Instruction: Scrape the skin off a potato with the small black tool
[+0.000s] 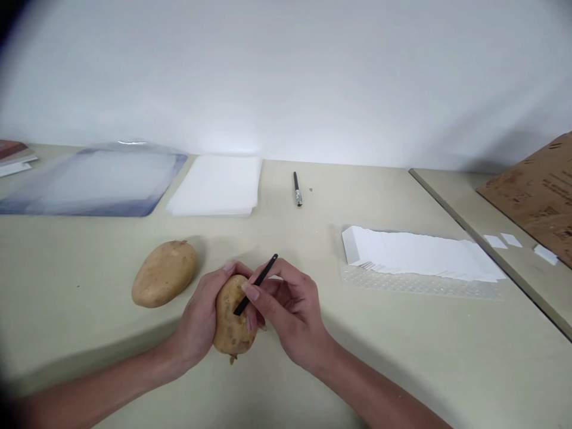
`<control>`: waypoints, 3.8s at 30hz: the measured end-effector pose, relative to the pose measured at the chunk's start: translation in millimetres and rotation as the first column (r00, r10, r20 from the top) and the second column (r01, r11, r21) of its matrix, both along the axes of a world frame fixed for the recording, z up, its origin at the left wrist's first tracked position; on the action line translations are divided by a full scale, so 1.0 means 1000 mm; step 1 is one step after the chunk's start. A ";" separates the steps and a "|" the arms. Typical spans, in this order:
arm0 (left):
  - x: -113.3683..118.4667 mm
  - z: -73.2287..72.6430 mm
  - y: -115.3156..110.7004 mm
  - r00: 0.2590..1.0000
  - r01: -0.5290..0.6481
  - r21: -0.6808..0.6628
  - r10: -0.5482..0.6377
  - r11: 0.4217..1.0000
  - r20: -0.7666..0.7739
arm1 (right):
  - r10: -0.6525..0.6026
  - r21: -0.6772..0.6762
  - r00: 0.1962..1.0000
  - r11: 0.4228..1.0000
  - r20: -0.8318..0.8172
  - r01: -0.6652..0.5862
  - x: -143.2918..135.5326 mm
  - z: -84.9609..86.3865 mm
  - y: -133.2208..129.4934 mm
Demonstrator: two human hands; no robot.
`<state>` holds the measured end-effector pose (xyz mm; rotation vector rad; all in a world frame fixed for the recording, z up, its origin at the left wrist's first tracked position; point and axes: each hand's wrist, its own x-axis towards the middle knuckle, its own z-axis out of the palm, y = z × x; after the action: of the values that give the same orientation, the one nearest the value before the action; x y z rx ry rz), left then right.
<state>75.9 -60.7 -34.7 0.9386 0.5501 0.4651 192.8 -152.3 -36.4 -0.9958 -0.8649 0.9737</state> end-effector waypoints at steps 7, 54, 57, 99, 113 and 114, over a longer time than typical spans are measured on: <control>-0.001 -0.001 0.000 0.999 -0.023 0.095 0.027 0.995 -0.039 | -0.008 -0.008 0.995 1.000 -0.101 0.007 0.003 -0.001 0.006; -0.002 0.000 0.000 1.000 0.004 0.076 -0.005 0.997 0.004 | 0.050 0.119 0.996 0.992 -0.077 -0.041 0.005 -0.012 0.002; -0.002 -0.001 0.000 1.000 0.008 0.057 -0.008 0.998 0.004 | 0.055 0.125 0.997 0.991 -0.056 -0.047 0.005 -0.011 0.003; -0.002 0.004 0.001 0.997 -0.021 0.147 0.031 0.989 -0.066 | 0.051 0.139 0.999 0.989 -0.019 -0.048 0.004 -0.009 0.000; -0.003 0.003 0.001 0.997 -0.011 0.127 0.020 0.992 -0.073 | 0.095 0.114 0.994 0.988 0.048 -0.100 0.008 -0.006 0.001; -0.003 0.003 0.001 0.997 -0.010 0.132 0.020 0.991 -0.073 | 0.092 0.105 0.995 0.990 0.047 -0.097 0.008 -0.005 0.001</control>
<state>72.7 -59.4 -31.6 1.0823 0.6002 0.4862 200.5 -151.5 -41.6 -0.8925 -0.9963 0.9787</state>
